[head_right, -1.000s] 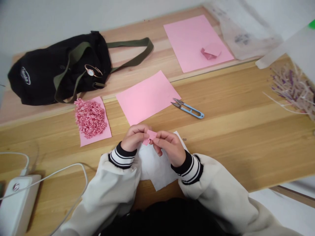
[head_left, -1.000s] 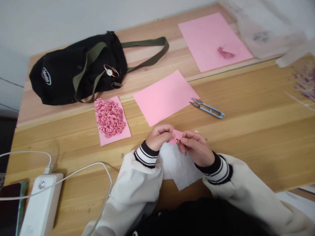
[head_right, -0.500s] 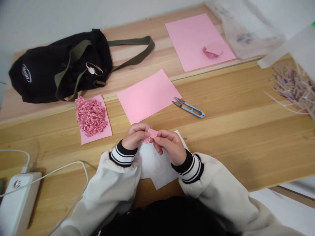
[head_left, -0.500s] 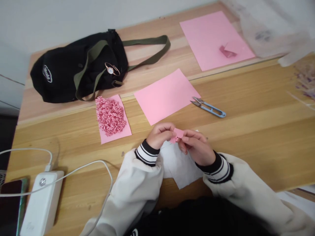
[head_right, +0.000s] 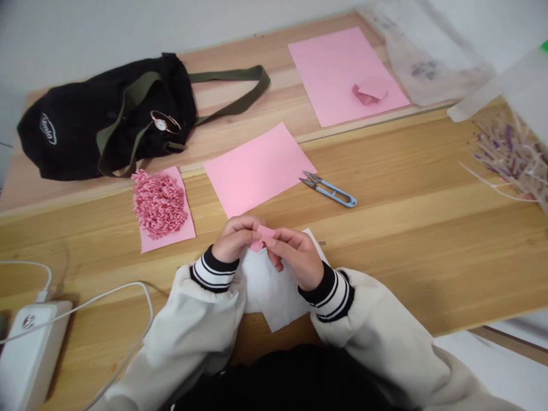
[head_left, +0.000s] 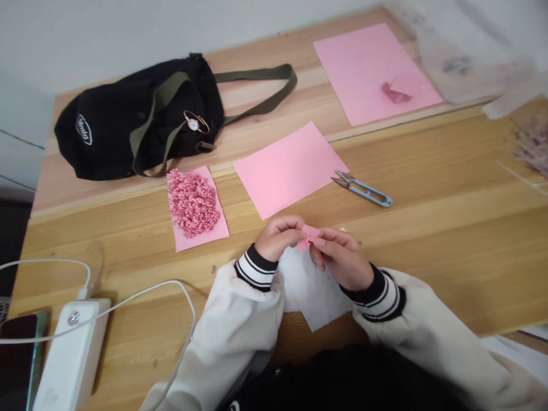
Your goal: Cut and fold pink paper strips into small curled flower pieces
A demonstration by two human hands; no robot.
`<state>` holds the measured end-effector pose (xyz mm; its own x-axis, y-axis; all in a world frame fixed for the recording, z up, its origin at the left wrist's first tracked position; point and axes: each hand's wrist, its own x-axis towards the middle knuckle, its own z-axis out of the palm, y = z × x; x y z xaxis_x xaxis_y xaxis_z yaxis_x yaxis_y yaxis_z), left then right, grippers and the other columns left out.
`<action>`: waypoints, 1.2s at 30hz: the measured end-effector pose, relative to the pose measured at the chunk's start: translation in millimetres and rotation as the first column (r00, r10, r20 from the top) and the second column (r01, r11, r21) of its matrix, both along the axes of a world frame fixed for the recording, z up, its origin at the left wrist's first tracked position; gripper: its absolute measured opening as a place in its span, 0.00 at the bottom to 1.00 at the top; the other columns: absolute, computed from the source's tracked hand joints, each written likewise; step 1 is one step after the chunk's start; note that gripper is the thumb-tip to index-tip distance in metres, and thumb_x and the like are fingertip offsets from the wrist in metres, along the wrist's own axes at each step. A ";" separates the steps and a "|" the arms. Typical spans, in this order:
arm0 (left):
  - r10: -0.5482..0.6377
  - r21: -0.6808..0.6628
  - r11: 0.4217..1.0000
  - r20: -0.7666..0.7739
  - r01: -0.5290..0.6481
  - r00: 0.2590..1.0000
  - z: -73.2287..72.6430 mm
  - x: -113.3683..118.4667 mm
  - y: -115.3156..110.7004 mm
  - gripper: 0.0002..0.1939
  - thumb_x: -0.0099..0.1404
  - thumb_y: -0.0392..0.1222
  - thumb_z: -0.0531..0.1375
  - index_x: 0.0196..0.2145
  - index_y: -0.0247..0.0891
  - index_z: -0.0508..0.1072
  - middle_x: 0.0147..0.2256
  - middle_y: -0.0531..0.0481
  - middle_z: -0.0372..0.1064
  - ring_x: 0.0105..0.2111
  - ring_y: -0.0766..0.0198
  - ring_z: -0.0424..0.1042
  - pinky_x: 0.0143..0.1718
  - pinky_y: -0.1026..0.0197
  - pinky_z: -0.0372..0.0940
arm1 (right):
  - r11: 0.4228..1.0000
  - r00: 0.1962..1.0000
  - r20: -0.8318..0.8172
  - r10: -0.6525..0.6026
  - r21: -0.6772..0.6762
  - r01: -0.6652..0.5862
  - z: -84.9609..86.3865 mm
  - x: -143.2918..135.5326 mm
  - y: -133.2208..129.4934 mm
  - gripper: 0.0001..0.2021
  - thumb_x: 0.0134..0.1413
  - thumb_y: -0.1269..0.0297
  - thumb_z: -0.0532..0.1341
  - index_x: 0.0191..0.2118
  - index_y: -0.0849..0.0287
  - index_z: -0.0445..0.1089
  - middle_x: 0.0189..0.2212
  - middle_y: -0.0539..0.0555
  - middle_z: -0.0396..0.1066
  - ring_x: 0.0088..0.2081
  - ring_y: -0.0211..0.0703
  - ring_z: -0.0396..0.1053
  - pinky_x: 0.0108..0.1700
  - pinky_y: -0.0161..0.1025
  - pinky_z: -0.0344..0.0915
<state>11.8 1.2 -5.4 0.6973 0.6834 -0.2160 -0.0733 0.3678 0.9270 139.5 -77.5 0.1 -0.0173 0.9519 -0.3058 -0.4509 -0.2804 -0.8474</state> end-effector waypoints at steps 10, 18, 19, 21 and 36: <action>0.003 -0.014 1.000 -0.012 -0.003 1.000 -0.4 0.3 0.2 0.09 0.48 0.40 0.58 0.15 0.35 0.64 0.15 0.54 0.61 0.18 0.70 0.57 0.22 0.64 0.50 | 0.999 0.999 0.036 -0.015 -0.028 0.016 -1.9 -1.0 0.1 0.13 0.45 0.57 0.64 0.21 0.61 0.67 0.11 0.45 0.59 0.15 0.31 0.54 0.19 0.32 0.49; 0.090 -0.110 0.990 0.035 -0.085 0.995 -5.0 1.4 -1.5 0.08 0.44 0.39 0.58 0.14 0.35 0.63 0.14 0.54 0.60 0.18 0.69 0.58 0.22 0.63 0.50 | 0.999 1.000 0.002 -0.015 -0.033 0.015 -2.2 -2.1 0.3 0.11 0.44 0.59 0.63 0.23 0.62 0.68 0.10 0.45 0.59 0.14 0.30 0.52 0.18 0.31 0.47; 0.126 -0.133 0.984 0.056 -0.117 0.990 -4.8 2.2 -1.5 0.07 0.43 0.38 0.58 0.14 0.35 0.63 0.14 0.54 0.59 0.17 0.69 0.58 0.22 0.63 0.50 | 0.999 1.000 -0.002 -0.018 -0.034 0.018 -2.5 -2.1 0.0 0.11 0.43 0.58 0.63 0.23 0.62 0.68 0.10 0.45 0.58 0.14 0.30 0.52 0.18 0.31 0.46; 0.198 -0.197 0.965 0.124 -0.172 0.972 -3.1 3.7 -0.8 0.06 0.42 0.37 0.57 0.14 0.35 0.63 0.13 0.53 0.58 0.17 0.69 0.58 0.21 0.62 0.50 | 0.999 1.000 0.004 -0.020 -0.029 0.020 -2.7 -2.3 -0.9 0.12 0.43 0.58 0.62 0.23 0.63 0.68 0.10 0.45 0.58 0.14 0.31 0.52 0.18 0.31 0.46; 0.458 -0.431 0.865 0.471 -0.256 0.754 15.4 -6.7 -1.2 0.20 0.50 0.36 0.57 0.14 0.35 0.45 0.14 0.57 0.38 0.15 0.74 0.46 0.21 0.66 0.48 | 0.674 0.048 0.988 0.146 -0.063 -0.736 48.9 4.1 -11.9 0.08 0.51 0.68 0.59 0.37 0.64 0.72 0.33 0.60 0.74 0.40 0.52 0.69 0.45 0.48 0.61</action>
<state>5.1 0.0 10.0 0.4814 0.8664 -0.1330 -0.7100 0.4744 0.5205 143.6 -89.4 49.0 -0.4954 0.8603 -0.1203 0.7565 0.3592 -0.5465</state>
